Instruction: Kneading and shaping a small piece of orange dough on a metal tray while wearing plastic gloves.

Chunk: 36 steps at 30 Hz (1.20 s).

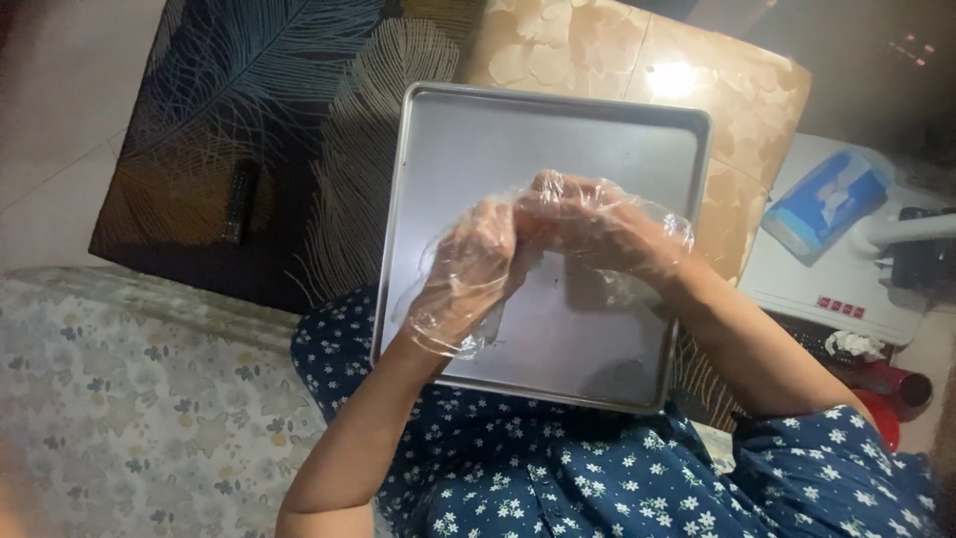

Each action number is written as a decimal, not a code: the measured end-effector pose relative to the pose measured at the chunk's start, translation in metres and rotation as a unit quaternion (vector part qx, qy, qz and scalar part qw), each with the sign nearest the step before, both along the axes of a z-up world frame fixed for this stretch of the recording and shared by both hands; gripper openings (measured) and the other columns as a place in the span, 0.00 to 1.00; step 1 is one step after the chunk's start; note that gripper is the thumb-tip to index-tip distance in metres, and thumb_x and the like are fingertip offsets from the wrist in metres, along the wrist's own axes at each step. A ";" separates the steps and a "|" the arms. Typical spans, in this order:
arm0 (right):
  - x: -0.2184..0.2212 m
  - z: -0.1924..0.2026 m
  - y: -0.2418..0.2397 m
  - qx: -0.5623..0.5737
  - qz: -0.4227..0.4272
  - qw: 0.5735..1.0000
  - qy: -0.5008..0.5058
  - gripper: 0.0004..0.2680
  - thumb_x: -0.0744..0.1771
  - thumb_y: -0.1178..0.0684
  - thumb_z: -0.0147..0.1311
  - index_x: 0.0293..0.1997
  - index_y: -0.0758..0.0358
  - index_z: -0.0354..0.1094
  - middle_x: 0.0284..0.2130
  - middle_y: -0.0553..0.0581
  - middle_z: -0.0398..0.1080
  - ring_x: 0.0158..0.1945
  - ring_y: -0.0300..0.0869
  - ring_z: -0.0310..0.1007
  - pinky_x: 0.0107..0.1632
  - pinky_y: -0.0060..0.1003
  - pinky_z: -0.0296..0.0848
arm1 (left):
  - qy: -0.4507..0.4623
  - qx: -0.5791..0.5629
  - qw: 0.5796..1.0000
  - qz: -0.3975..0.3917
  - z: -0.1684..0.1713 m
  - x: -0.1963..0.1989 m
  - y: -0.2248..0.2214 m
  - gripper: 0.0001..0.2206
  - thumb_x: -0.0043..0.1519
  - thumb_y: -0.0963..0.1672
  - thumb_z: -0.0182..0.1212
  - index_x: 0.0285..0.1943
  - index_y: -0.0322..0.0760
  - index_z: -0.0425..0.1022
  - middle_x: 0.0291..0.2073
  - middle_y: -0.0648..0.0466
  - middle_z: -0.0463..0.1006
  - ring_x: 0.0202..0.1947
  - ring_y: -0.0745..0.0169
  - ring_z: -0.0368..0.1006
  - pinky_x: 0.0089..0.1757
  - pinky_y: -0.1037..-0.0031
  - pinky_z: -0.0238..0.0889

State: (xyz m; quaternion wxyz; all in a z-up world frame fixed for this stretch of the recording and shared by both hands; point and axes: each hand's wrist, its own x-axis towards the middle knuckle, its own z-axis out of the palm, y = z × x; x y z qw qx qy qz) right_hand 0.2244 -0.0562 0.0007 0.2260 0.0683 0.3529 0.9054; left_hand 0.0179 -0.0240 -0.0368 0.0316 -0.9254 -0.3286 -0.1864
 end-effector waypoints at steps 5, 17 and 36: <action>-0.006 0.003 0.004 0.478 -0.003 0.430 -0.766 0.04 0.69 0.50 0.54 0.44 0.54 0.70 0.33 0.50 0.69 0.32 0.36 0.72 0.34 0.32 0.72 | 0.091 0.133 0.984 -0.074 -0.033 0.005 0.016 0.07 0.61 0.46 0.58 0.35 0.39 0.70 0.25 0.54 0.69 0.30 0.60 0.69 0.38 0.72 0.68; -0.013 0.041 -0.008 0.515 -0.215 0.436 -0.706 0.25 0.65 0.25 0.50 0.43 0.62 0.71 0.40 0.54 0.76 0.42 0.36 0.77 0.49 0.31 0.76 | 0.279 0.448 0.849 0.001 0.030 -0.039 0.007 0.20 0.78 0.47 0.49 0.80 0.44 0.58 0.65 0.46 0.64 0.66 0.52 0.57 0.70 0.41 0.26; 0.004 0.035 -0.031 0.630 0.254 -0.550 -0.486 0.09 0.66 0.55 0.55 0.51 0.49 0.71 0.42 0.39 0.71 0.55 0.34 0.63 0.69 0.45 0.57 | -0.039 -0.255 0.959 -0.117 0.008 -0.031 0.008 0.29 0.59 0.49 0.70 0.70 0.47 0.65 0.41 0.52 0.68 0.38 0.58 0.72 0.43 0.68 0.72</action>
